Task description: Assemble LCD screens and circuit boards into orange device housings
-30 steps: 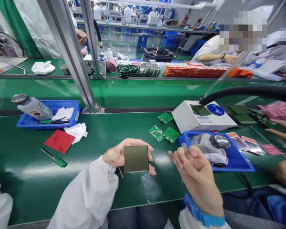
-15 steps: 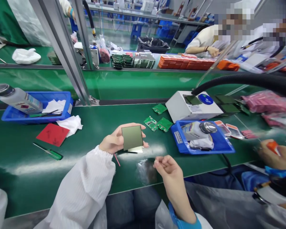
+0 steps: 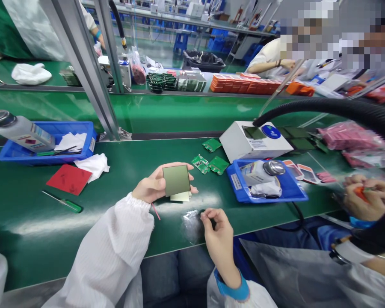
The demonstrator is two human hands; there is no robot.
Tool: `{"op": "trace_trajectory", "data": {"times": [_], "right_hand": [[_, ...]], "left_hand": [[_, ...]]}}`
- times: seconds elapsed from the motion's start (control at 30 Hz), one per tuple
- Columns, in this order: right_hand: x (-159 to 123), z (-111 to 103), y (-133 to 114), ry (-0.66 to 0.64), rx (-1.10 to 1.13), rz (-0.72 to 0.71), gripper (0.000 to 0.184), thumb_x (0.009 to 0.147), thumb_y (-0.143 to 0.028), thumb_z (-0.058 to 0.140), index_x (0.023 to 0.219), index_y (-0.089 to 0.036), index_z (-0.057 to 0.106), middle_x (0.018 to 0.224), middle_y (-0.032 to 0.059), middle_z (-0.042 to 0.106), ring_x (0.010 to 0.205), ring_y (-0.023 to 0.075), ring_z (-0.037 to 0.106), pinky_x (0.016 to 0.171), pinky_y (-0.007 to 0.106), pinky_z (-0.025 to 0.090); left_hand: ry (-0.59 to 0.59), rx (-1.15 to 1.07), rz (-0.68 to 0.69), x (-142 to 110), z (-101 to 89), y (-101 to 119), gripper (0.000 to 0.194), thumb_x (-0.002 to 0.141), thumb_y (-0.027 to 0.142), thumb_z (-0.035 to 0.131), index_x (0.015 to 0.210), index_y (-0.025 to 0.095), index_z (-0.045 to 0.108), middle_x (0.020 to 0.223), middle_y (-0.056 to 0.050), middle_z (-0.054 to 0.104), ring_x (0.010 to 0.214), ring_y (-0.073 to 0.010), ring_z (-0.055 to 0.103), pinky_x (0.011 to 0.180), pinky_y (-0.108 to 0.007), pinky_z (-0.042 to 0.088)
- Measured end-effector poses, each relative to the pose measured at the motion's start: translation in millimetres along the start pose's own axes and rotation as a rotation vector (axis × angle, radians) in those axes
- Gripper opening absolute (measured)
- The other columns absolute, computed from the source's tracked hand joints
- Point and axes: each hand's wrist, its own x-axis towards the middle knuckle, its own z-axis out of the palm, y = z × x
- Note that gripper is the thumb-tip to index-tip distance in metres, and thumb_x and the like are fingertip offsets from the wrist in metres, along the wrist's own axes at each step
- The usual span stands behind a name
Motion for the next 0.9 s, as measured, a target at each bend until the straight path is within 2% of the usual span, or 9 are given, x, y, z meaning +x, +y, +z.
{"op": "trace_trajectory", "data": {"times": [0.13,0.3,0.43,0.5,0.53,0.63,0.7,0.8,0.9], "right_hand": [[-4,1,8,0.006,-0.108,-0.080,0.013,0.085,-0.024,0.053,0.075,-0.022,0.046,0.078,0.0011,0.056,0.077,0.0187,0.055,0.076,0.036,0.045],[-8,5,12,-0.006,-0.221,-0.264,0.014,0.089,-0.015,0.045,0.077,-0.023,0.047,0.081,0.0017,0.056,0.082,0.0203,0.053,0.080,0.041,0.041],[-8,11,6,0.016,-0.320,-0.451,0.019,0.088,-0.009,0.041,0.079,-0.023,0.050,0.081,0.0012,0.057,0.080,0.0205,0.054,0.086,0.048,0.039],[-6,12,0,0.075,-0.388,-0.513,0.021,0.088,-0.007,0.040,0.082,-0.023,0.053,0.088,0.0053,0.059,0.084,0.0229,0.055,0.083,0.049,0.042],[-5,13,-4,0.113,-0.424,-0.540,0.022,0.088,-0.007,0.038,0.085,-0.022,0.055,0.094,0.0084,0.059,0.088,0.0247,0.056,0.081,0.049,0.044],[-1,10,-12,0.184,-0.515,-0.639,0.027,0.087,-0.006,0.035,0.094,-0.021,0.057,0.109,0.0131,0.062,0.103,0.0273,0.057,0.091,0.053,0.045],[-2,7,-12,0.113,-0.570,-0.758,0.026,0.089,-0.012,0.040,0.107,-0.020,0.057,0.117,0.0104,0.064,0.112,0.0250,0.057,0.100,0.049,0.043],[-6,7,-2,-0.139,-0.726,-0.959,0.039,0.093,-0.035,0.047,0.125,-0.013,0.049,0.128,0.0099,0.060,0.122,0.0266,0.051,0.107,0.050,0.040],[-10,9,7,-0.309,-0.859,-0.930,0.060,0.092,-0.055,0.041,0.129,-0.007,0.046,0.138,0.0140,0.052,0.128,0.0337,0.045,0.106,0.059,0.036]], "left_hand": [[-0.007,0.007,0.007,0,-0.1,0,0.066,0.058,0.042,0.080,0.114,0.014,0.062,0.100,-0.012,0.066,0.089,-0.0331,0.066,0.088,-0.051,0.047],[0.091,-0.002,0.005,0,1.0,2,0.071,0.052,0.041,0.083,0.113,0.010,0.062,0.098,-0.014,0.066,0.084,-0.0330,0.067,0.087,-0.053,0.048],[0.081,0.022,0.042,-4,1.8,6,0.065,0.056,0.043,0.080,0.113,0.014,0.064,0.099,-0.010,0.068,0.087,-0.0283,0.067,0.087,-0.044,0.052],[0.051,0.031,0.040,-9,-4.7,7,0.061,0.061,0.039,0.078,0.116,0.016,0.063,0.107,-0.010,0.068,0.094,-0.0271,0.066,0.091,-0.040,0.052],[0.083,0.011,0.048,-12,-10.6,8,0.061,0.061,0.038,0.078,0.116,0.017,0.063,0.111,-0.010,0.068,0.099,-0.0289,0.065,0.092,-0.040,0.052],[0.110,-0.041,-0.023,-17,-32.3,11,0.061,0.061,0.039,0.076,0.120,0.029,0.061,0.123,0.000,0.064,0.113,-0.0297,0.059,0.097,-0.037,0.051],[0.203,-0.039,-0.104,-17,-40.1,14,0.059,0.064,0.045,0.072,0.122,0.036,0.059,0.130,0.008,0.059,0.116,-0.0282,0.057,0.097,-0.032,0.050],[0.384,0.052,-0.124,-16,-34.4,17,0.073,0.065,0.053,0.068,0.132,0.034,0.048,0.130,0.005,0.060,0.117,-0.0325,0.056,0.097,-0.039,0.051],[0.489,0.133,-0.144,-15,-24.9,18,0.088,0.063,0.056,0.067,0.141,0.031,0.036,0.129,0.001,0.061,0.117,-0.0351,0.055,0.093,-0.039,0.052]]}}
